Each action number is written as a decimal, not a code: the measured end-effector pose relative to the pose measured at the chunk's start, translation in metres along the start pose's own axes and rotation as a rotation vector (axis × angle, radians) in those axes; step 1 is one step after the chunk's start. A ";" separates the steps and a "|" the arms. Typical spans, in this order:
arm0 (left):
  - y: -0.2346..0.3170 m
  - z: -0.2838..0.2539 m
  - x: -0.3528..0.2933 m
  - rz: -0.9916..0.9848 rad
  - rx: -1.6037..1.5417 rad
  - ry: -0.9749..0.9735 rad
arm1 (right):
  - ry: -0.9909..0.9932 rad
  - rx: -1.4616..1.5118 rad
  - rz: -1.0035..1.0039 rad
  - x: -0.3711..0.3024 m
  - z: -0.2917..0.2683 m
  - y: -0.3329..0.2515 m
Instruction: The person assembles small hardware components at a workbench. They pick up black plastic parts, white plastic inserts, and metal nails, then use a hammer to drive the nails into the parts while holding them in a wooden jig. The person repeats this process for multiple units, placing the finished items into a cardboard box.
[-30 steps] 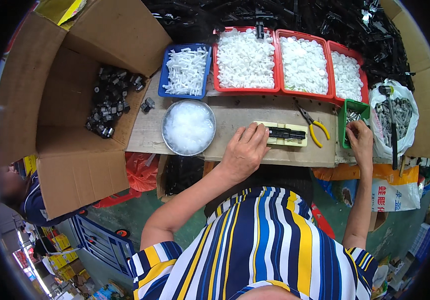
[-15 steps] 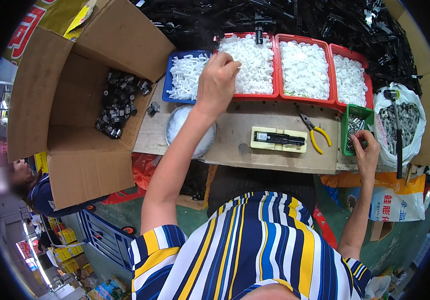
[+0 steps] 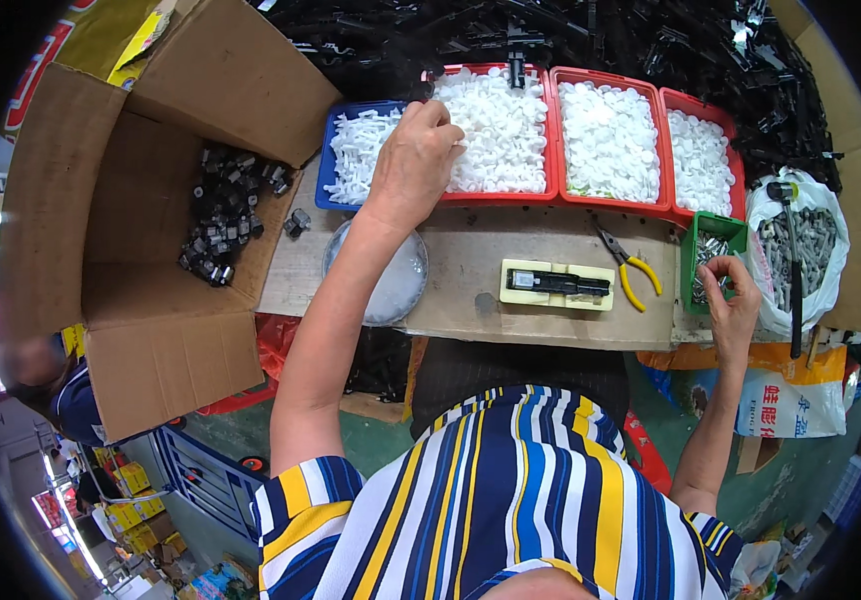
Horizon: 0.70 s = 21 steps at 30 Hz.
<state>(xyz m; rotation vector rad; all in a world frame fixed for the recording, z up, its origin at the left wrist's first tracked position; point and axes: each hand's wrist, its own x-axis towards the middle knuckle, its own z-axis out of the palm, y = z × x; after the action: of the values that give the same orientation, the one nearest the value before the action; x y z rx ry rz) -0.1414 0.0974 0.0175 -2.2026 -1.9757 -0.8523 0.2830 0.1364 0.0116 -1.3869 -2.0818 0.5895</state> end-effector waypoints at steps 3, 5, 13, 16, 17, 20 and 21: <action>-0.001 -0.001 0.002 -0.037 0.008 -0.016 | -0.008 0.015 -0.009 0.001 0.001 -0.004; -0.001 -0.002 0.005 -0.059 0.022 -0.035 | -0.008 0.019 -0.008 0.000 0.001 -0.006; 0.006 -0.001 0.010 -0.118 0.077 -0.095 | 0.021 0.073 -0.033 -0.006 0.000 -0.002; 0.010 0.000 0.012 -0.096 0.013 -0.027 | 0.025 0.083 -0.007 -0.007 0.000 -0.004; 0.011 0.002 0.012 -0.083 -0.004 -0.023 | 0.023 0.084 0.005 -0.008 0.000 -0.006; 0.012 0.012 0.016 -0.055 -0.035 -0.011 | 0.017 0.115 -0.007 -0.007 0.004 -0.007; 0.014 0.017 0.018 -0.056 -0.033 -0.004 | 0.015 0.116 -0.018 -0.006 0.005 -0.009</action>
<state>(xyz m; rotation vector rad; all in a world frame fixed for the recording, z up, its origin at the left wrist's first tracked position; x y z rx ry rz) -0.1220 0.1180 0.0156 -2.1786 -2.0486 -0.8942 0.2758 0.1270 0.0119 -1.3025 -2.0134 0.6794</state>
